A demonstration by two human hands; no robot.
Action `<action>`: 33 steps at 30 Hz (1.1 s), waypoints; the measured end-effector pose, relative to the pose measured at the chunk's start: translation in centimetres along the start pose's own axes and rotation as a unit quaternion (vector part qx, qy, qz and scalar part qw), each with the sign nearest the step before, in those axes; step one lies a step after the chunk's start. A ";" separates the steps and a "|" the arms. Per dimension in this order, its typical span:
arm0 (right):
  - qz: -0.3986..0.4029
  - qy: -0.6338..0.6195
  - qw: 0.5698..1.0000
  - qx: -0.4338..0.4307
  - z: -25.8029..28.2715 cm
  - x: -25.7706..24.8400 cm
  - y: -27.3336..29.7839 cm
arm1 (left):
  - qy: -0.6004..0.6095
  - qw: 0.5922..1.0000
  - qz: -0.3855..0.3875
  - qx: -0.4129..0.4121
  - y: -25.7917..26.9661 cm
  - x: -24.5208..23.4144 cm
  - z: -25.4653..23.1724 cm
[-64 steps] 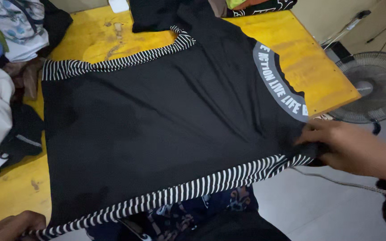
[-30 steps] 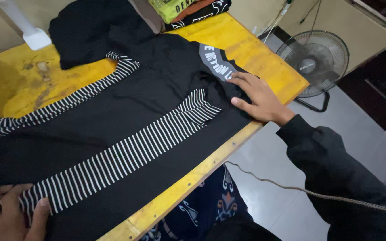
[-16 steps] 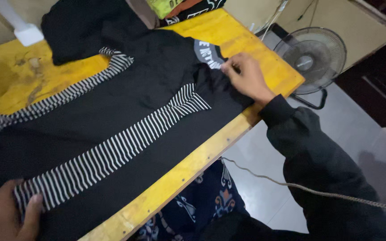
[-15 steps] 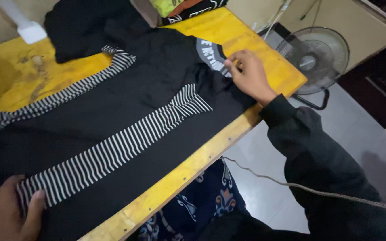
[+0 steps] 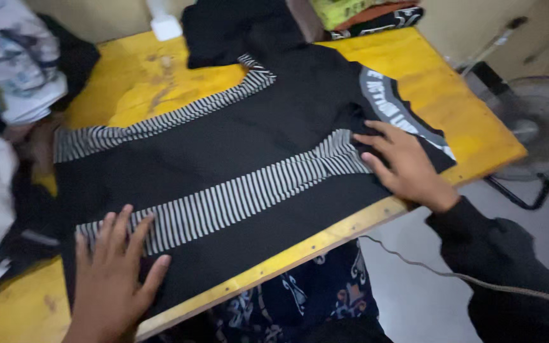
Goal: The person folds multiple articles of clothing on a yellow wooden table. The person spreads out a black long-sleeved athletic top, smooths the fabric, folds the sleeves inwards, and then creates a neat rectangular bundle before moving it aside to unfold and meticulously flatten a blue t-shirt.
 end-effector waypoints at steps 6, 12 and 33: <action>0.044 0.045 0.997 0.049 -1.5 -2.2 -2.1 | 0.019 0.999 -0.005 -0.046 0.4 -1.5 1.3; 0.045 0.082 0.994 0.058 -1.2 -5.7 -8.0 | -0.038 0.998 -0.053 -0.013 -1.0 -3.4 1.9; -0.015 -0.001 1.000 0.016 0.6 -0.9 0.1 | -0.084 0.987 -0.057 -0.124 -1.6 -0.1 4.6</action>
Point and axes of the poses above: each hand's wrist, its own y-axis away from the middle knuckle, its own x-axis out of the palm, z = x × y, the point moved 7 cm from there along -y, towards the middle knuckle, and after that the axes turned 14 degrees about z, right-handed, at the moved point
